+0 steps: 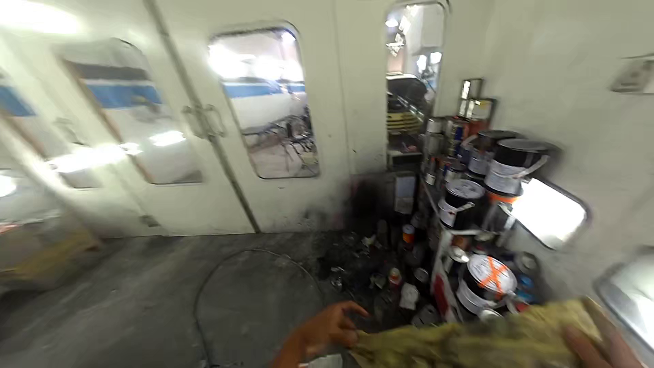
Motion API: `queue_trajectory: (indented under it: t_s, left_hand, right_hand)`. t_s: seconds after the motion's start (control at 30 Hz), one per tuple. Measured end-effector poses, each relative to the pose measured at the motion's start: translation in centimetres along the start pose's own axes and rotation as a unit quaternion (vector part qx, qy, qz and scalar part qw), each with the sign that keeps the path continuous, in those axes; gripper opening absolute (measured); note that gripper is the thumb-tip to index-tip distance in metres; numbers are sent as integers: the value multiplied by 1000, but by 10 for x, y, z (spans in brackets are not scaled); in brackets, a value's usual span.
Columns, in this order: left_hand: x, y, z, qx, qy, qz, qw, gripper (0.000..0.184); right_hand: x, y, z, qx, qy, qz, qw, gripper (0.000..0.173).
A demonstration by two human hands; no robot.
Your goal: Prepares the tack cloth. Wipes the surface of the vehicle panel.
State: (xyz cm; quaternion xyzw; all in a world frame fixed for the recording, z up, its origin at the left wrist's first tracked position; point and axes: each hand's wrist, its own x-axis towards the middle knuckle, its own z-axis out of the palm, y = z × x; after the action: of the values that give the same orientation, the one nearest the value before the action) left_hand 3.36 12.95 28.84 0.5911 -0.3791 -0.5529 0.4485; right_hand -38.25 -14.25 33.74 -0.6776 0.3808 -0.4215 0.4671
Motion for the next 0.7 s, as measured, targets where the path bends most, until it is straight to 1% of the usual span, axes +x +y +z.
queue_trajectory:
  t_s: [0.03,0.1,0.13,0.17,0.2,0.27,0.33,0.4,0.43,0.47,0.5,0.53,0.57,0.6,0.63,0.67,0.7]
  left_hand:
    - [6,1,2,-21,10,7,1000,56]
    - [15,-9,15,-102,50,32,993,38]
    - [19,-16,22,-146,74,51,985,30]
    - [21,-22,29,-181,101,67,976,26]
    - [21,-27,34,-203,125,79,968,25]
    - [20,-30,37,-222,148,101,958,26]
    - [20,-28,43,-254,188,133,940,29]
    - [21,-14,57,-298,240,168,909,35]
    - [24,-3,66,-297,249,171,906,45]
    - [30,6,78,-283,261,168,908,57]
    - [39,11,89,-265,275,160,910,75]
    - [50,14,100,-257,289,150,910,93]
    - [60,16,108,-242,297,139,913,107]
    - [69,14,110,-216,294,132,922,114]
    - [76,10,106,-187,285,128,932,116]
    - [81,6,99,-162,272,125,940,113]
    - [81,2,88,-146,254,121,949,109]
  right_hand:
    - [4,-11,6,5,19,6,1000,71]
    - [9,-29,16,32,48,30,998,70]
    - [12,-35,18,45,48,39,997,70]
    - [15,-40,17,58,36,42,997,71]
    - [19,-43,14,71,29,38,996,72]
    - [25,-52,8,101,39,31,994,71]
    - [28,-64,5,123,29,52,991,69]
    - [30,-79,4,147,-10,68,987,72]
    - [32,-87,2,163,-34,65,984,80]
    - [33,-94,-1,181,-57,55,980,95]
    - [34,-98,-2,192,-81,42,977,112]
    - [34,-98,-3,177,-106,38,978,131]
    - [35,-93,-3,123,-127,42,983,142]
    - [35,-82,-3,37,-145,51,987,143]
    - [35,-69,-4,-67,-157,59,984,137]
    - [35,-56,-5,-157,-157,62,973,127]
    - [34,-45,-8,-212,-153,59,963,117]
